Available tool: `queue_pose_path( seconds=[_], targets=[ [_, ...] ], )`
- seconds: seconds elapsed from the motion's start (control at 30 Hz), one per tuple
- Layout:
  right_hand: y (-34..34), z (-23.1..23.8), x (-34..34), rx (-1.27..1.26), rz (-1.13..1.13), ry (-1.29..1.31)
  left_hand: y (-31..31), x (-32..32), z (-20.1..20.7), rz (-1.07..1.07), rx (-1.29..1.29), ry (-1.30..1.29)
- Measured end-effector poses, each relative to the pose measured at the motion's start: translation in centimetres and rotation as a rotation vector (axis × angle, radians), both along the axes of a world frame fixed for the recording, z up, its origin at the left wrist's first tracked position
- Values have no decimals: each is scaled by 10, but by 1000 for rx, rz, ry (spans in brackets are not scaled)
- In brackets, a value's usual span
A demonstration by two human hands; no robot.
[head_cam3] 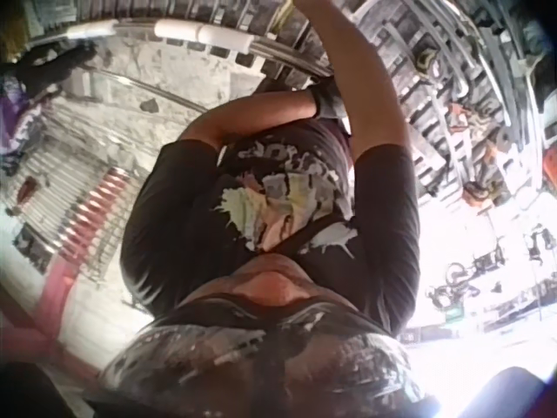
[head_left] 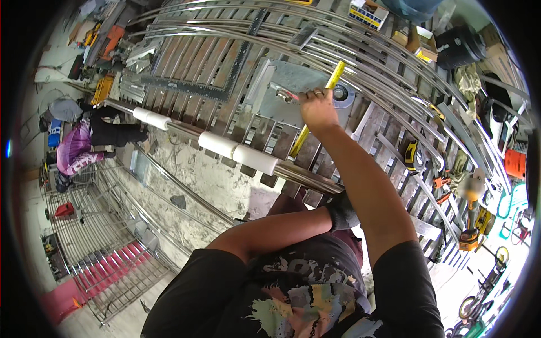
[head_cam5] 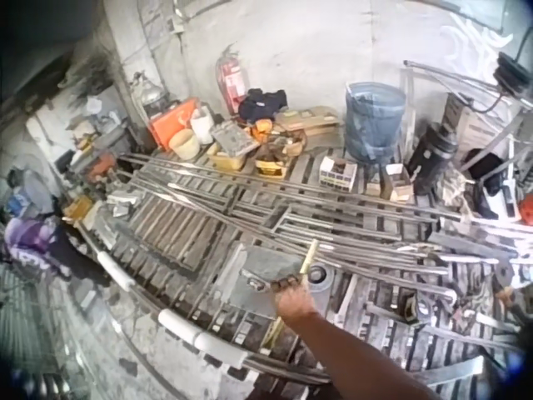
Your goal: Measure and mark metal strips for fabrication using a tape measure and a marker.
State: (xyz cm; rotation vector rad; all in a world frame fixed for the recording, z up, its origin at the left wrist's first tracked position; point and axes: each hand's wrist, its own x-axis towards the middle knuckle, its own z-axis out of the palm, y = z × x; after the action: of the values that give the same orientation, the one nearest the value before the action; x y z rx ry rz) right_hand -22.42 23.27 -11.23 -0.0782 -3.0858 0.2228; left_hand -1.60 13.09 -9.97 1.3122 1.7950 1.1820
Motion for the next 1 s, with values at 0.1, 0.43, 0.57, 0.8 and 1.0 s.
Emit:
queue_pose_path(
  seconds=[0.1,0.43,0.57,0.8,1.0],
  targets=[
    [-5,2,0,31,1,38,1,2,-14,-2,107,180],
    [120,163,150,-581,-165,707,14,-7,12,-148,49,588],
    [135,256,323,-1126,-339,650,19,-13,28,-219,-24,562],
    [68,303,453,-1966,-210,764,18,-11,35,-244,-124,584],
    [36,294,468,-2112,-200,929,31,-16,43,-251,-11,560]
  ],
)
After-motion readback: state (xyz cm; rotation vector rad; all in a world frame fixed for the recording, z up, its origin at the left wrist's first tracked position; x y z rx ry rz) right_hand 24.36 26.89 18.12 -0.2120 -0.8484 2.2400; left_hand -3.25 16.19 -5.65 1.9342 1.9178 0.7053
